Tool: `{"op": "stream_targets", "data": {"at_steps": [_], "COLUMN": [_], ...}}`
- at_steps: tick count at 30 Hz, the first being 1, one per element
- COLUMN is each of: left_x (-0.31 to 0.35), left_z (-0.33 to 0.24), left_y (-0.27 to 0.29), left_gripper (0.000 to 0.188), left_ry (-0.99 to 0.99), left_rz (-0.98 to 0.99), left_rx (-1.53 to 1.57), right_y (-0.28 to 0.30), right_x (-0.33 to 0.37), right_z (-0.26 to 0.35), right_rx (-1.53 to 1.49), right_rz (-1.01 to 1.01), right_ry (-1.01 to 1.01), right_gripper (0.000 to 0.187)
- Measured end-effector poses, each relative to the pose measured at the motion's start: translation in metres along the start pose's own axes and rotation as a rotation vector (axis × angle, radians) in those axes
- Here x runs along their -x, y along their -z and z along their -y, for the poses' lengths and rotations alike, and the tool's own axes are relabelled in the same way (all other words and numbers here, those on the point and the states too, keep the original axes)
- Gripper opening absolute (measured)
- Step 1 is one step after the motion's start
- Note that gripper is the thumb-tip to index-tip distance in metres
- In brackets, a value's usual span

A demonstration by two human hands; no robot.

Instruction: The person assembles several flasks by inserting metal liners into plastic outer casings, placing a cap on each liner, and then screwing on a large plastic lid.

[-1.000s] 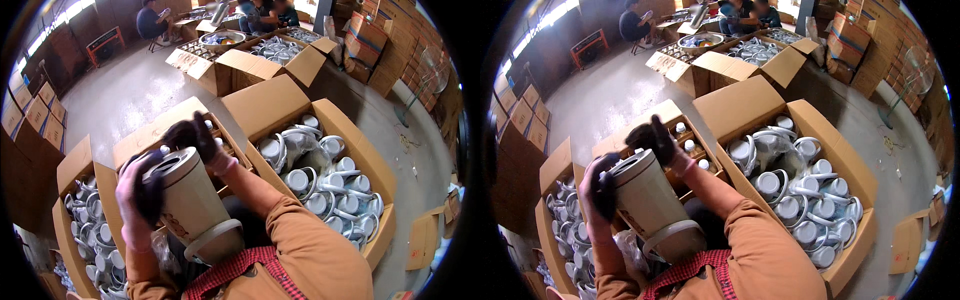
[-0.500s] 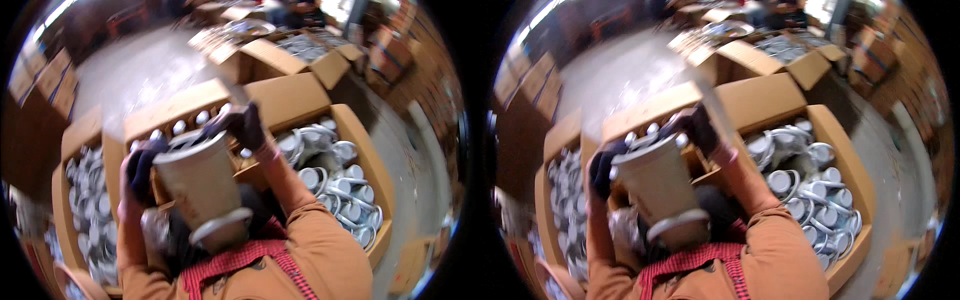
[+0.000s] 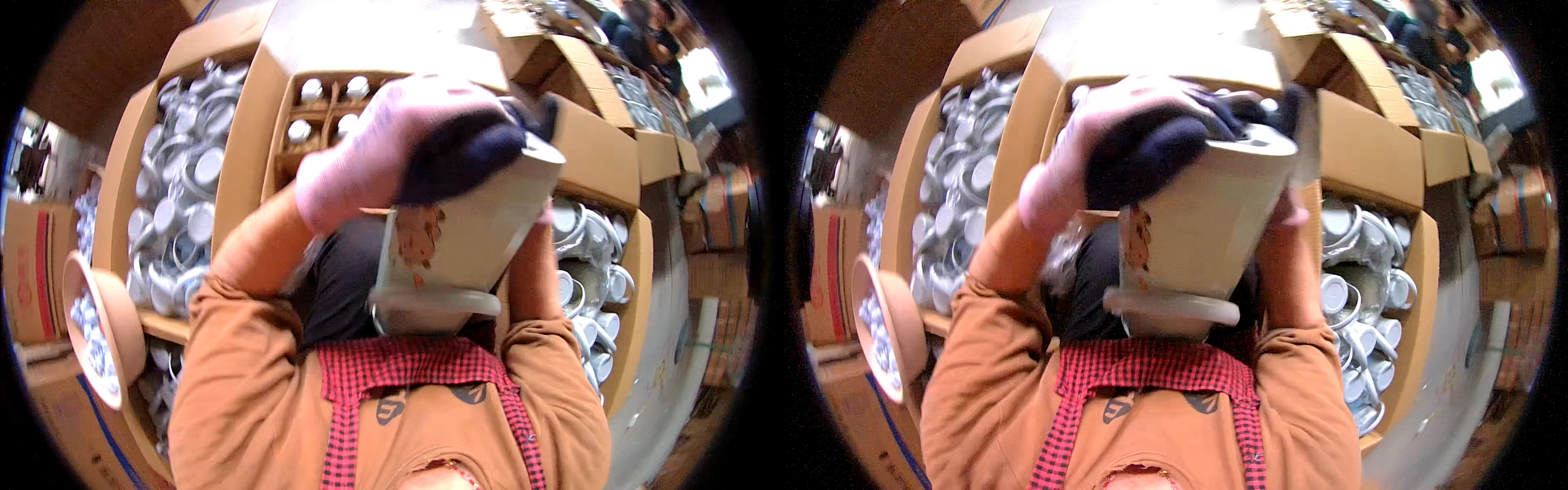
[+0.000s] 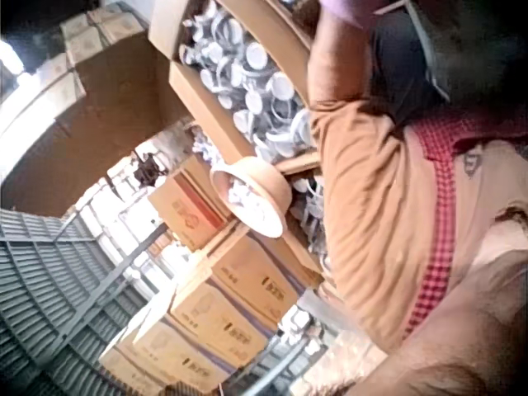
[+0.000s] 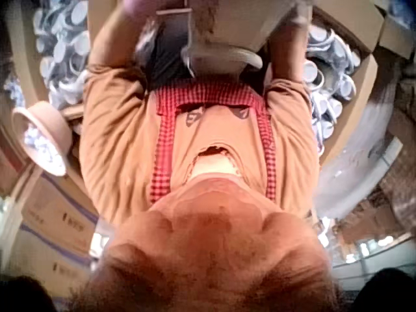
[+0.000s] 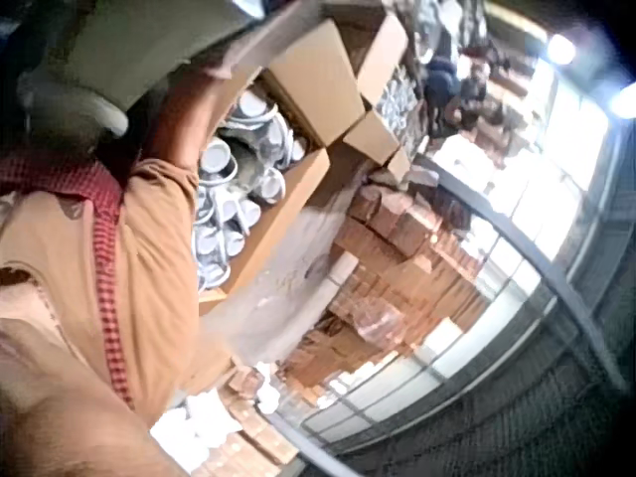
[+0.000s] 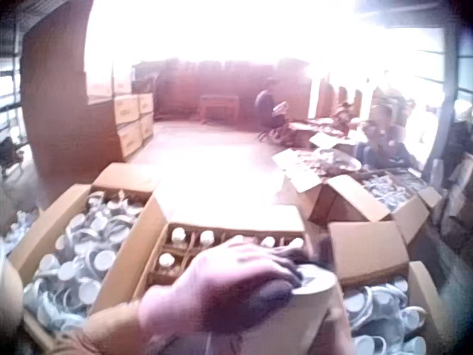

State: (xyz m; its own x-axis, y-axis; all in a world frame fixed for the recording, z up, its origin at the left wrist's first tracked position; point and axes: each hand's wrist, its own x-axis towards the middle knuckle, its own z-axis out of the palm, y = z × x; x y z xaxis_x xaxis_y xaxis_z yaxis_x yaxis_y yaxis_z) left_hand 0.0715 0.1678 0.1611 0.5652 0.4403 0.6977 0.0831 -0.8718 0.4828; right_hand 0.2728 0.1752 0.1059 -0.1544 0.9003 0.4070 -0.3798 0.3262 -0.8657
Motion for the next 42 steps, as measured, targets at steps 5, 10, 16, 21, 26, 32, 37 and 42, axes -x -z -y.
{"op": "stream_targets", "data": {"at_steps": [5, 10, 16, 21, 26, 32, 37, 42], "left_x": [0.067, 0.239, 0.369, 0.388, 0.327, 0.16, 0.033, -0.035], "left_z": [0.023, -0.027, -0.065, -0.007, 0.065, 0.079, 0.063, 0.083], "left_y": [0.017, 0.008, -0.087, -0.103, -0.066, 0.023, 0.04, -0.021], "left_gripper": [0.021, 0.028, 0.035, 0.068, 0.028, 0.014, 0.017, 0.062], "left_ry": [0.231, 1.367, 1.838, 1.494, 1.142, 0.643, 0.681, 0.286], "left_rz": [-0.261, -0.501, -1.022, -0.219, -0.899, -0.597, -0.589, -0.365], "left_rx": [0.041, 0.384, 0.353, -0.728, 0.384, 0.299, 0.631, 0.724], "right_y": [0.037, 0.027, 0.01, 0.001, 0.005, -0.01, 0.003, 0.044], "right_x": [-0.001, -0.029, -0.05, -0.039, -0.026, -0.046, -0.07, -0.106], "right_z": [0.053, 0.065, 0.066, 0.096, 0.092, 0.078, 0.078, -0.001], "right_rx": [0.416, 0.471, 0.523, 0.763, 0.812, 1.174, 1.051, 0.455], "right_rz": [0.125, 0.375, 0.571, 0.647, 0.295, 0.299, 0.503, 0.139], "right_ry": [0.066, 0.016, -0.037, -0.143, -0.413, -0.367, -0.21, -0.218], "right_gripper": [0.038, 0.029, 0.02, 0.023, 0.033, 0.033, 0.029, 0.031]}}
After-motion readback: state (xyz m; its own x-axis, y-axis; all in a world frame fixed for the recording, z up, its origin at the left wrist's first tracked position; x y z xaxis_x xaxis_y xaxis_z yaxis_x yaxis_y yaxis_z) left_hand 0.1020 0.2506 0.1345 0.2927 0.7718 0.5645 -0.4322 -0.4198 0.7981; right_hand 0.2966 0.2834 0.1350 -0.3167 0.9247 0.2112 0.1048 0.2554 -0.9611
